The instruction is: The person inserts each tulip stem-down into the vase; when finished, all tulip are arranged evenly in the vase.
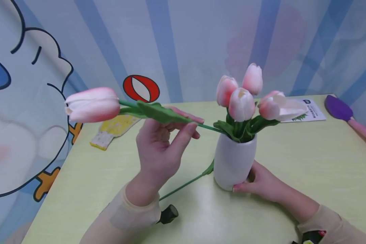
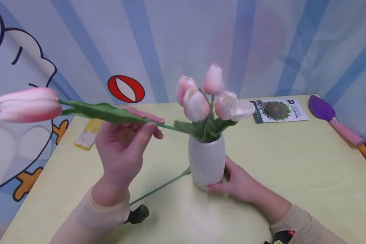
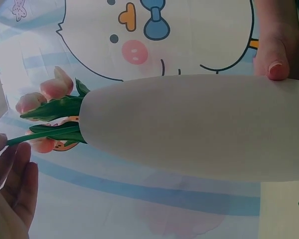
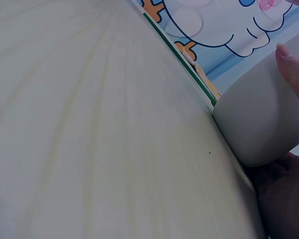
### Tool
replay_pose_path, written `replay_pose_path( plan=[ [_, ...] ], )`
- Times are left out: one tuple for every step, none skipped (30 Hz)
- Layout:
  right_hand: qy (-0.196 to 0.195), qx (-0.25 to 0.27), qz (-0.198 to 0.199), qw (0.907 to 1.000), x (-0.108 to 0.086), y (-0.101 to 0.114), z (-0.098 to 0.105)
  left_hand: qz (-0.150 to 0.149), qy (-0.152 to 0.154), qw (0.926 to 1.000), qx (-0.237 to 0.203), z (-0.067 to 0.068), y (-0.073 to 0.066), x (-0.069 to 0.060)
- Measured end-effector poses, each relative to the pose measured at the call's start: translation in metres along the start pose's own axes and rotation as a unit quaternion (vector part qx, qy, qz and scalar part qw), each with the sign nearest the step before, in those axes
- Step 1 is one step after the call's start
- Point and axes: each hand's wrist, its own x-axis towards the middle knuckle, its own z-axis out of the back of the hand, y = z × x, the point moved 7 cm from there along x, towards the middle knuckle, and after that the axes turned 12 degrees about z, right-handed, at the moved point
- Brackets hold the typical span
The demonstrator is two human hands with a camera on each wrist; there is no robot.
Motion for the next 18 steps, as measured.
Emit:
replay_pose_path(
  plan=[
    [0.0, -0.001, 0.001, 1.0, 0.0001, -0.0001, 0.0001, 0.001, 0.0, 1.0, 0.0, -0.0002, 0.0001, -0.0001],
    [0.0, -0.001, 0.002, 1.0, 0.0002, -0.0001, 0.0001, 0.003, -0.001, 1.0, -0.001, -0.0004, 0.0002, -0.0001],
    [-0.001, -0.002, 0.002, 1.0, 0.0003, -0.0002, 0.0002, 0.005, -0.002, 1.0, -0.003, -0.0006, 0.0003, -0.0001],
    [-0.001, -0.002, 0.001, 1.0, 0.0004, -0.0002, 0.0002, 0.008, -0.003, 1.0, -0.004, -0.0008, 0.0003, -0.0003],
    [-0.002, -0.002, 0.0, 1.0, 0.0004, -0.0004, 0.0003, 0.012, -0.004, 0.9999, -0.005, -0.0009, 0.0004, -0.0005],
    [-0.001, -0.001, -0.001, 1.0, 0.0002, -0.0009, 0.0002, 0.016, -0.006, 0.9998, -0.007, -0.0009, 0.0009, -0.001],
    [0.0, -0.002, -0.001, 1.0, 0.0001, -0.0011, 0.0, 0.02, -0.008, 0.9997, -0.008, -0.0008, 0.0013, -0.0015],
    [0.0, -0.002, -0.002, 1.0, -0.0001, -0.0015, -0.0002, 0.025, -0.011, 0.9996, -0.008, -0.0007, 0.0017, -0.0021],
    [0.001, -0.003, -0.003, 1.0, -0.0003, -0.0017, -0.0004, 0.029, -0.013, 0.9995, -0.006, -0.0008, 0.0019, -0.0026],
    [0.001, -0.003, -0.003, 1.0, -0.0004, -0.0018, -0.0005, 0.033, -0.014, 0.9993, -0.005, -0.0011, 0.0022, -0.0029],
    [0.001, -0.003, -0.003, 1.0, -0.0005, -0.002, -0.0005, 0.036, -0.014, 0.9992, -0.004, -0.0018, 0.0023, -0.0033],
    [0.002, -0.003, 0.0, 1.0, -0.0004, -0.0018, -0.0006, 0.039, -0.014, 0.9992, -0.001, -0.0025, 0.0025, -0.0036],
    [0.002, -0.003, -0.001, 1.0, -0.0004, -0.0018, -0.0005, 0.04, -0.013, 0.9991, 0.002, -0.0037, 0.0021, -0.0039],
    [0.001, -0.001, -0.001, 1.0, -0.0004, -0.0018, -0.0005, 0.042, -0.012, 0.999, 0.005, -0.005, 0.0018, -0.0042],
    [0.001, -0.001, 0.001, 1.0, -0.0003, -0.0017, -0.0006, 0.043, -0.011, 0.999, 0.007, -0.0062, 0.0015, -0.0044],
    [0.0, 0.0, -0.001, 1.0, -0.0004, -0.0019, -0.0003, 0.043, -0.01, 0.999, 0.009, -0.0073, 0.0012, -0.0046],
    [0.0, 0.001, -0.002, 1.0, -0.0006, -0.002, -0.0002, 0.042, -0.01, 0.999, 0.013, -0.0081, 0.0007, -0.0051],
    [0.001, 0.002, -0.001, 1.0, -0.0006, -0.0021, -0.0003, 0.042, -0.01, 0.9989, 0.016, -0.0086, 0.0006, -0.0055]
  ],
)
